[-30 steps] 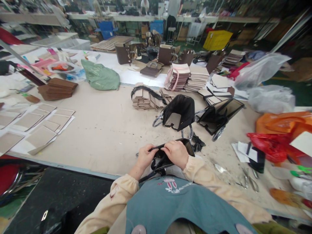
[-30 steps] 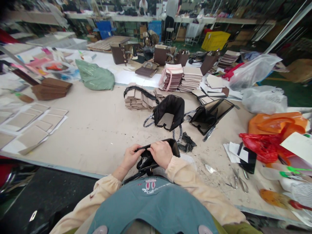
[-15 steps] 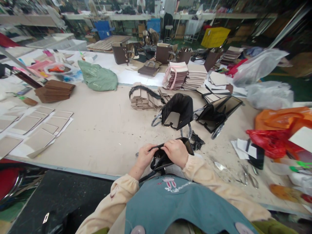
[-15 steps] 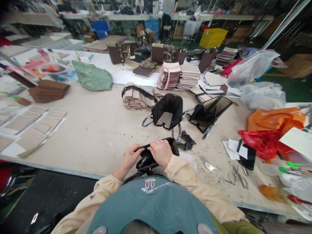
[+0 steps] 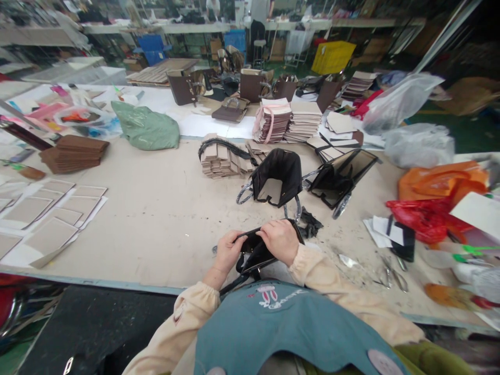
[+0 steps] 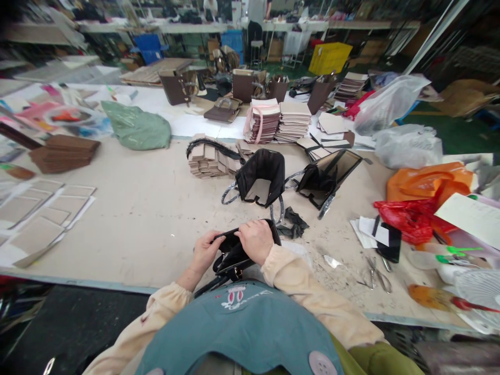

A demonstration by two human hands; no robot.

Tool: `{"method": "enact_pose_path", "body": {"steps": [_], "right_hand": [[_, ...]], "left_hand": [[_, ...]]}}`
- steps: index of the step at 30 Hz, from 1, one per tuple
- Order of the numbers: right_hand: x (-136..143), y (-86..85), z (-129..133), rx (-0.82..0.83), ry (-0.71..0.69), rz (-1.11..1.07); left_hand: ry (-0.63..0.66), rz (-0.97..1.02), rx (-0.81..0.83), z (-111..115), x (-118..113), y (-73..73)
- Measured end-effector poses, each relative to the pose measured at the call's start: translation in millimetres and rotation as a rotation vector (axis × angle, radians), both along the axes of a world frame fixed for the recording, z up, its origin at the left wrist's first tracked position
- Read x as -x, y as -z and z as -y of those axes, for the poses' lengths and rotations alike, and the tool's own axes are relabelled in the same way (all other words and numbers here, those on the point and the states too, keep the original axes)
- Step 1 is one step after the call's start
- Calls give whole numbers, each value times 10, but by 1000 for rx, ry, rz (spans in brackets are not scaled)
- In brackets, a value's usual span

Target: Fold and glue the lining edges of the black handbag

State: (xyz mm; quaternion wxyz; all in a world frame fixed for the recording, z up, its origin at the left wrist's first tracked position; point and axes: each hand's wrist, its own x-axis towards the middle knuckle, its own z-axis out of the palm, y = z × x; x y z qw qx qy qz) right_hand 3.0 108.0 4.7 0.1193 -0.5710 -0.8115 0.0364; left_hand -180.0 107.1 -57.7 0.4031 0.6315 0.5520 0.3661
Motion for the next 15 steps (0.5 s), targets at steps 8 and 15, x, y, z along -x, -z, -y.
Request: {"method": "enact_pose_path", "body": {"steps": [8,15], "right_hand": [[18,27,-34,-1,25,9],[34,1,-48,2,32,16]], "left_hand": [[-4,-21,7,-37,16,15],[3,-23,8,-42,24,11]]}}
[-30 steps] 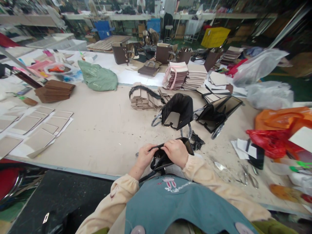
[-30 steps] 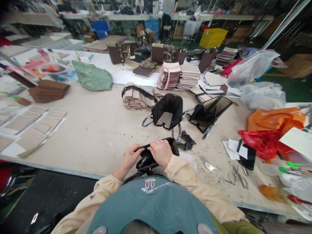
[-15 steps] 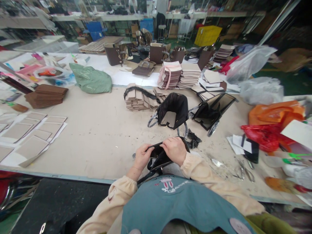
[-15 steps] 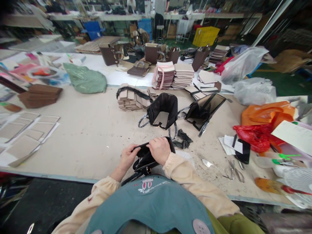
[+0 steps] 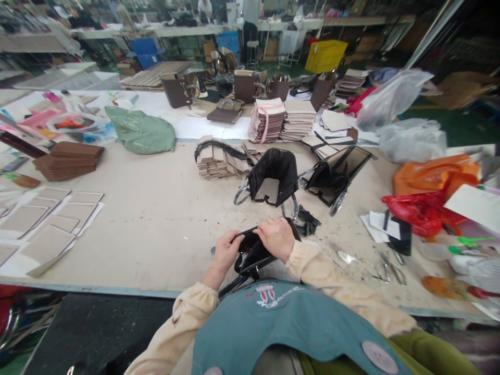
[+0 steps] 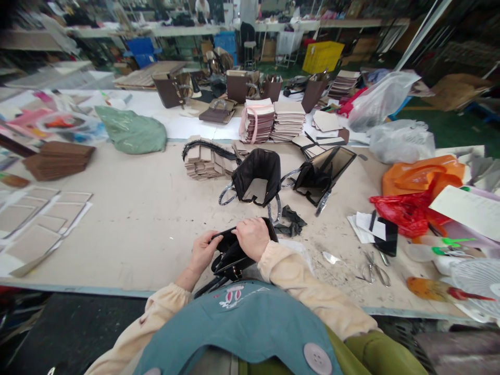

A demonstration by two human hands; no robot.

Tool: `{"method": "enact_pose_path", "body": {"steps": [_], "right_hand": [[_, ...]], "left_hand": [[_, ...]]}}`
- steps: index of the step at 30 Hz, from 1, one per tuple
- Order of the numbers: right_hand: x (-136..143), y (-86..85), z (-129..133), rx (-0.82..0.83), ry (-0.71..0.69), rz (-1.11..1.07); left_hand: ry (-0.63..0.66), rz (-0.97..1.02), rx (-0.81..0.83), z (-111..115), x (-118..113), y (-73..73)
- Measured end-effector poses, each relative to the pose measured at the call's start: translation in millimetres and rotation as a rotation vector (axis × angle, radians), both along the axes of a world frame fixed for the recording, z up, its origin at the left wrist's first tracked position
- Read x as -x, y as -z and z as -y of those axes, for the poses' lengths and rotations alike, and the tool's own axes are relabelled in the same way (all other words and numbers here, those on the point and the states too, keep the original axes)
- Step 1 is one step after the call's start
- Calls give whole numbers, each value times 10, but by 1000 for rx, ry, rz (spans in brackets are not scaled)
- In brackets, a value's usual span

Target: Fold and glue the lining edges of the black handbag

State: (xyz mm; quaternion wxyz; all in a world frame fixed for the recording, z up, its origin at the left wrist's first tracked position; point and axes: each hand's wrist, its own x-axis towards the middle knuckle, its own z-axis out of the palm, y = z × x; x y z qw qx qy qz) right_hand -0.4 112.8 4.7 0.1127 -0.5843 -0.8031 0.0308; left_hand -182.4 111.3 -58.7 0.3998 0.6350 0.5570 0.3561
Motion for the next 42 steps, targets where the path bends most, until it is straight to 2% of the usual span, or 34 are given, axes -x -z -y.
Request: {"method": "enact_pose_path", "body": {"steps": [23,28,34,38,42], "right_hand": [[-25,12,4,18,49,-64],[-19,12,-1,34,-3,-35],[-11,14,-28,39,-2,-14],[-11,13,-33,36,-11,-15],[-3,5,-33,53,-11,-18]], "left_hand": [[52,12,-50,79,28,19],[43,-15,-161,136,51,46],[195,-189,-387,115,237,72],[255,-267,-442,101,382,69],[227,-280,-441,143,429,25]]}}
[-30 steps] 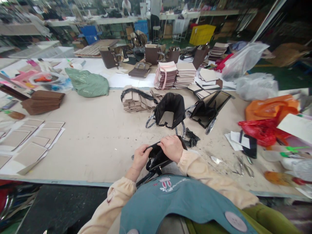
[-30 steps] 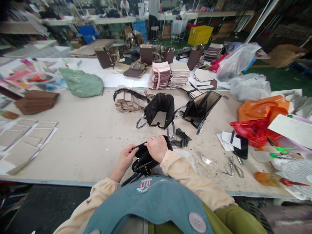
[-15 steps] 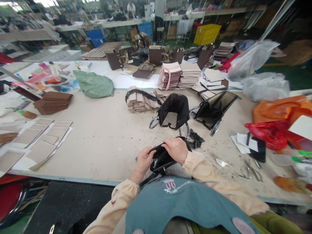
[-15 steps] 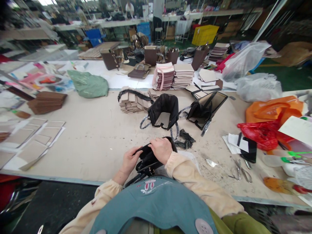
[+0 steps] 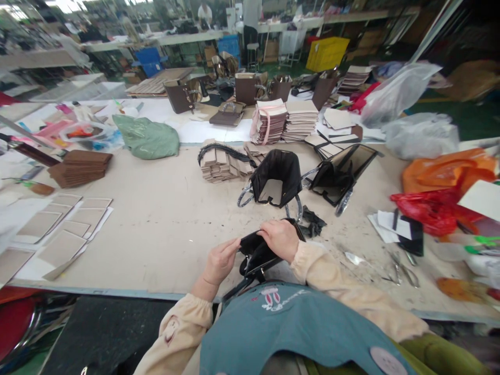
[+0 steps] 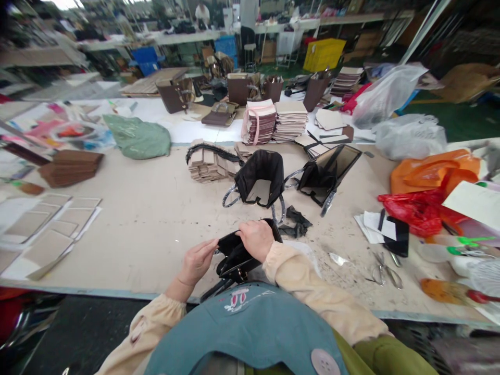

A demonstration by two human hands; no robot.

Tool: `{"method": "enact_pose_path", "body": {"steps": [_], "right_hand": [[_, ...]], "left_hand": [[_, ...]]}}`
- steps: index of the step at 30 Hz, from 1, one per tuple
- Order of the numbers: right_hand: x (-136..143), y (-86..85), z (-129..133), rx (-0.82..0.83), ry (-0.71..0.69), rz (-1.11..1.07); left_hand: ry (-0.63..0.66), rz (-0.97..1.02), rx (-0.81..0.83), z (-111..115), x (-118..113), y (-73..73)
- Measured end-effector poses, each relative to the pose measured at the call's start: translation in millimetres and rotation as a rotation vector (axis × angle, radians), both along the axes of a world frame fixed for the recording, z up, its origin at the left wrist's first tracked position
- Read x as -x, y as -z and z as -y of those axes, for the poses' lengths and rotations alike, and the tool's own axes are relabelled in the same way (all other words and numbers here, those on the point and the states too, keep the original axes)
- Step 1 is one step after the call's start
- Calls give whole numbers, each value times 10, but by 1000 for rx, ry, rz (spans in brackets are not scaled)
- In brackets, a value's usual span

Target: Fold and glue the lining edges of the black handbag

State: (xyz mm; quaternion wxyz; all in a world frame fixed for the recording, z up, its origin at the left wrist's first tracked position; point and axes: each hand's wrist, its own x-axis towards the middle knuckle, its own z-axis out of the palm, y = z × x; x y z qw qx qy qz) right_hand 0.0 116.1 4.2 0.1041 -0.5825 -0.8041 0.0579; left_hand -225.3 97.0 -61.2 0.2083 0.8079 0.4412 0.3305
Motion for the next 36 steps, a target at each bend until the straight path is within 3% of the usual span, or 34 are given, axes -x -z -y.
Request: {"method": "enact_pose_path", "body": {"steps": [6,9,12,14,24,36], "right_hand": [[13,-1,-5,25,13,-7],[13,10,-16,21,12,1],[17,13,-28,26,23,15],[19,8,-31,31,31,16],[-135,-61,-28,11,122,-25],[-197,-43,-138,63,124,-74]], "left_hand": [[-176,59,8,-83,-170,-278],[-138,-19,98,-229,-346,-362],[-18,-107,258,-359,-506,-327],[-3,-118,297,-411,-565,-274],[-54,-93,340,-551,-525,-167],[-90,-116,467,-598,-515,-249]]}}
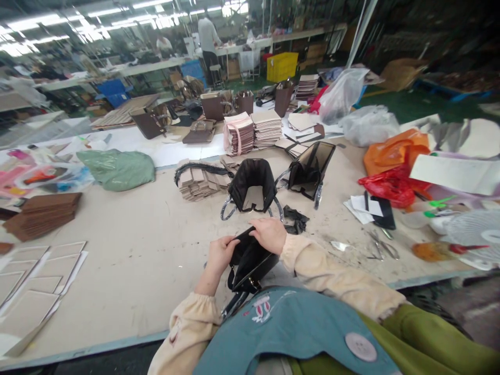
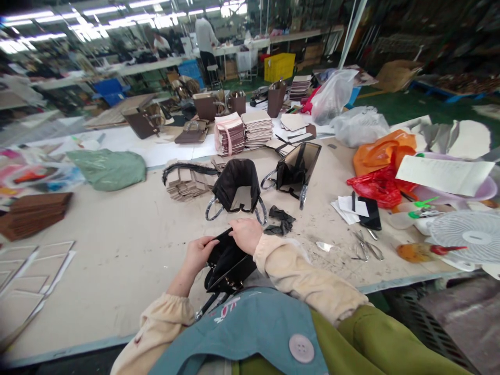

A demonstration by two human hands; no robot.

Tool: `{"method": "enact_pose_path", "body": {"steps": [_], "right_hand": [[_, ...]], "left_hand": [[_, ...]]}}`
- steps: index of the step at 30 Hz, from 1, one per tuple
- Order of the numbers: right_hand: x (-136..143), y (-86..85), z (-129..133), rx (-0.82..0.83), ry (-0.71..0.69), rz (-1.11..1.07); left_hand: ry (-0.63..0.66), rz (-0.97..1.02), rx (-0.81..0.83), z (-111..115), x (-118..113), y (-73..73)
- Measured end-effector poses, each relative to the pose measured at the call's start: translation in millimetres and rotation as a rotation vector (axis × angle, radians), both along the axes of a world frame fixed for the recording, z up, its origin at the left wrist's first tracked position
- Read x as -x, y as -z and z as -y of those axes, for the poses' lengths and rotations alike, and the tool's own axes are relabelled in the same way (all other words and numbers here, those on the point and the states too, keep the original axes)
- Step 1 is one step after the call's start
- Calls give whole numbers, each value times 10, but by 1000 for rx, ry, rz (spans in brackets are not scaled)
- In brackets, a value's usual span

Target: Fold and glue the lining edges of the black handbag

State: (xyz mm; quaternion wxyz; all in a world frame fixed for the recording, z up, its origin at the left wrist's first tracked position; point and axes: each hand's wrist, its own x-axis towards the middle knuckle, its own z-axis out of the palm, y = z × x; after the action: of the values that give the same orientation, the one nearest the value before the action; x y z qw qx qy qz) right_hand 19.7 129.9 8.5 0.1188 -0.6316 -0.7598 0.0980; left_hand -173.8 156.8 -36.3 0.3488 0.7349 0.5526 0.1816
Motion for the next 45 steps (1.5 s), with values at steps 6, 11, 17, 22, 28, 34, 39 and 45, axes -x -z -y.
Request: {"method": "enact_pose_path", "body": {"steps": [6,11,17,22,28,34,39,45], "right_hand": [[-61,61,28,-42,-174,-19],[-73,68,23,-45,-206,-23],[-28,36,-11,-29,-60,-11],[4,21,-50,17,-12,48],[25,0,-78,39,-5,66],[24,11,-80,29,4,75],[14,4,-63,39,-18,65],[26,-28,-67,65,14,64]], "left_hand": [[6,7,3,-72,17,70],[29,12,1,-107,37,78],[32,36,8,-93,39,72],[18,61,24,-77,40,68],[9,82,52,-71,44,67],[-11,89,62,-67,51,73],[-24,84,66,-66,51,71],[-23,90,78,-52,51,60]]}}
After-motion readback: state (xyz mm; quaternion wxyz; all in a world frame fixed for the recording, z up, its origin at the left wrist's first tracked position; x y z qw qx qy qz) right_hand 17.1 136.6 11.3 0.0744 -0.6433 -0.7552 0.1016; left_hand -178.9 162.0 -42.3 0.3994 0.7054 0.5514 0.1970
